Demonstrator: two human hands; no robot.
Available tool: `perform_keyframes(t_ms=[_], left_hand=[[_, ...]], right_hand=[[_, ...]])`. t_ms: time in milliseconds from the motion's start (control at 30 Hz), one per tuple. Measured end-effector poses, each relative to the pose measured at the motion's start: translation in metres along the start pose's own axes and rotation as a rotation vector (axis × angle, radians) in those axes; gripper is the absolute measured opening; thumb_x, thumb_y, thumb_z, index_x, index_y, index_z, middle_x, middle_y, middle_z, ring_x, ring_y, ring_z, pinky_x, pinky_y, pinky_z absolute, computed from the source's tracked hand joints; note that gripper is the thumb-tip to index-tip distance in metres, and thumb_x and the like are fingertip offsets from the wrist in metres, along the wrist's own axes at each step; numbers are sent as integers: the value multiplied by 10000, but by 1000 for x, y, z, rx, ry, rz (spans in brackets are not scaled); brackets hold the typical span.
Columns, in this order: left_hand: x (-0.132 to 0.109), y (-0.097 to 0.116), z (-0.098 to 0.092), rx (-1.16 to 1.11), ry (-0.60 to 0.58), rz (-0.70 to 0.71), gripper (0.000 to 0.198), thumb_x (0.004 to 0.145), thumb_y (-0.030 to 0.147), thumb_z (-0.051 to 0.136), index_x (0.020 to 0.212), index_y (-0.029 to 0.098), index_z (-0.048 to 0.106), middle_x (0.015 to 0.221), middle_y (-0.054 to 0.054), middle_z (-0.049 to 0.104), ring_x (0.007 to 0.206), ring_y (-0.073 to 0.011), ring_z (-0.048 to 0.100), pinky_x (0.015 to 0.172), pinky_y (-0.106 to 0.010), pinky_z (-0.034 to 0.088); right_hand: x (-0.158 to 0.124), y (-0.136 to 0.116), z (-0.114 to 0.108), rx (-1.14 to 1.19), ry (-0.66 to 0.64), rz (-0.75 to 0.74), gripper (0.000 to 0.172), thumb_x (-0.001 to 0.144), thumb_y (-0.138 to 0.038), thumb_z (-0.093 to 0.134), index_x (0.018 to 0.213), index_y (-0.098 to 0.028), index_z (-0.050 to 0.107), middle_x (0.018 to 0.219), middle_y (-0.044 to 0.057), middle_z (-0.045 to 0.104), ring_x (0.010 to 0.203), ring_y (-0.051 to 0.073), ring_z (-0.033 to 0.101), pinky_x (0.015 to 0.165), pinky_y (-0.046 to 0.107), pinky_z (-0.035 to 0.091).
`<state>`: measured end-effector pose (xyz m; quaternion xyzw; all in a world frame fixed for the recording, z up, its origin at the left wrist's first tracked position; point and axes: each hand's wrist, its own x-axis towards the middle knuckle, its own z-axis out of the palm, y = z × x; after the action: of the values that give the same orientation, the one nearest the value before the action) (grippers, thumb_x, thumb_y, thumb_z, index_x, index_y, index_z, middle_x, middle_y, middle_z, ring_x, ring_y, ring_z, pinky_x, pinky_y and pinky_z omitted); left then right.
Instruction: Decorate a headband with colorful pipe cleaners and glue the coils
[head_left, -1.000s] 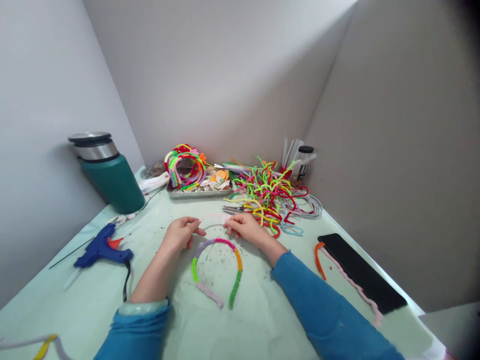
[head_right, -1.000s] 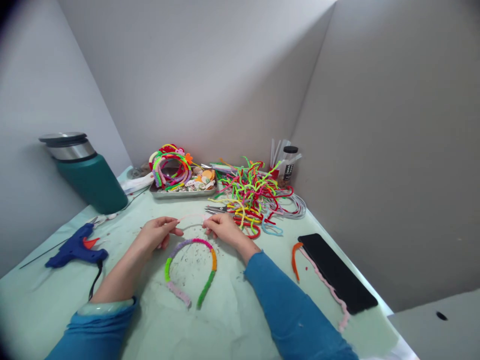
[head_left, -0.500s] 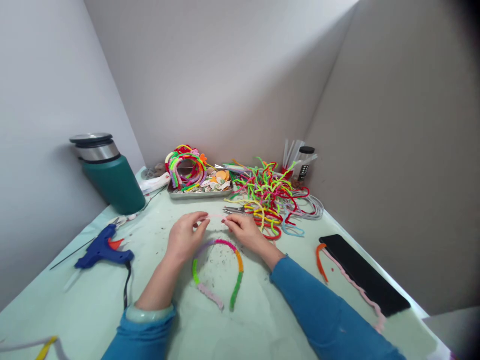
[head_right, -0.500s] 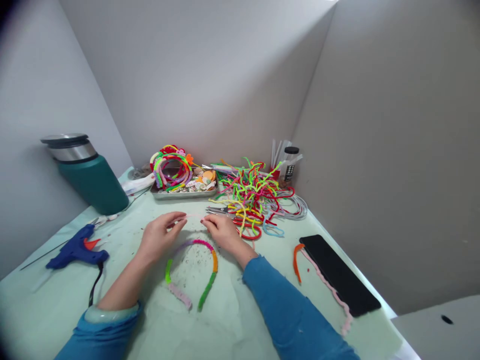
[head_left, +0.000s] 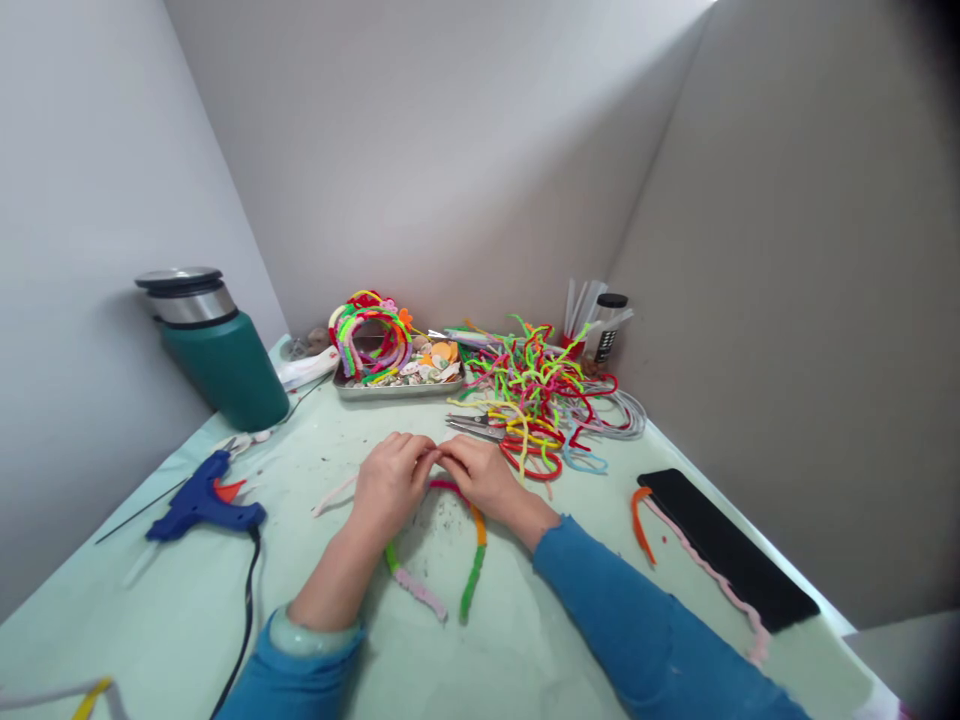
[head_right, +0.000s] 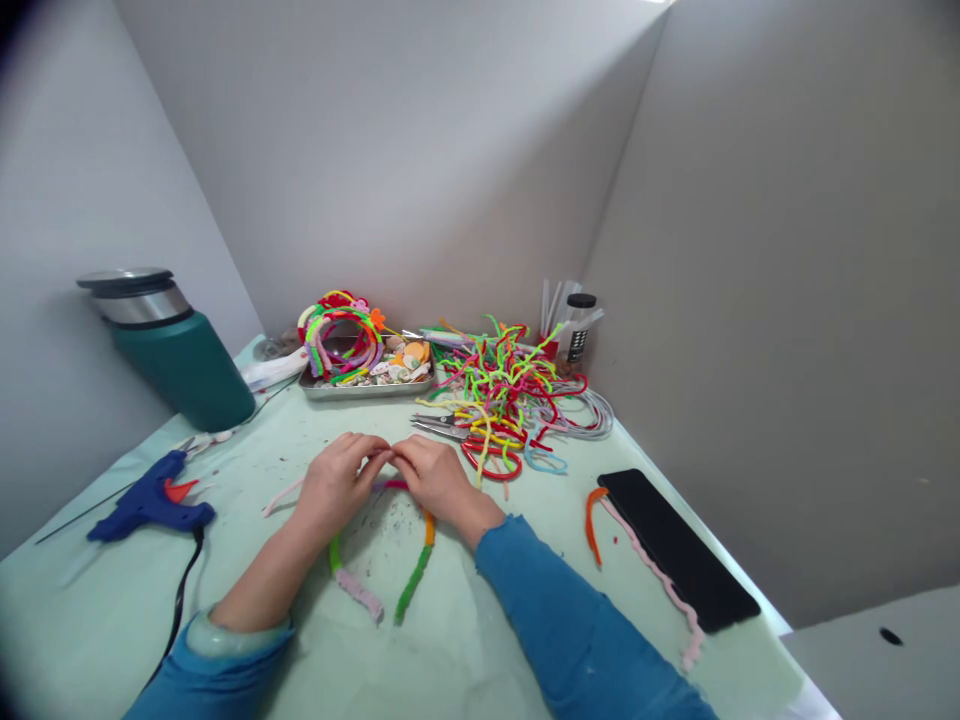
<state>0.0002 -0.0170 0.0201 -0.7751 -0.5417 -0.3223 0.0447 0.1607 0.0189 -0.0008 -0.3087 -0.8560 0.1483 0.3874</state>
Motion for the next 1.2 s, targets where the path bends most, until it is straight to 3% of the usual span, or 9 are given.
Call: perform_keyframes(t_ms=[300, 867, 1033, 1200], left_hand=[[0, -2, 0, -30, -6, -113, 222, 861, 290, 407, 811, 194, 602, 814, -45, 636, 790, -174, 563, 704, -277, 404], [0, -2, 2, -49, -59, -91, 228, 846, 323, 419, 791, 204, 606, 796, -35, 641, 760, -174, 574, 667, -263, 385], [1, -4, 3, -32, -83, -144, 257, 846, 366, 421, 847, 227, 638, 861, -19, 673, 761, -169, 598, 658, -252, 384], [1, -3, 2, -45, -90, -163, 259, 843, 367, 433, 866, 243, 660, 856, 5, 694, 738, -161, 613, 634, -244, 382]], right_hand=[[0, 6, -1, -38, 64, 52, 159, 862, -186, 475, 925, -183, 620, 863, 58, 630, 826, 156, 574, 738, 268, 427], [-1, 0, 2, -32, -30, 46, 135, 857, -247, 493, 876, -188, 614, 849, 40, 633, 789, 141, 567, 709, 240, 411], [2, 1, 1, 189, 46, 187, 123, 837, -253, 519, 839, -191, 625, 800, 14, 640, 756, 127, 575, 700, 229, 423], [5, 1, 4, 553, 68, 422, 131, 814, -257, 501, 772, -182, 600, 693, -22, 598, 538, 83, 515, 529, 195, 408]])
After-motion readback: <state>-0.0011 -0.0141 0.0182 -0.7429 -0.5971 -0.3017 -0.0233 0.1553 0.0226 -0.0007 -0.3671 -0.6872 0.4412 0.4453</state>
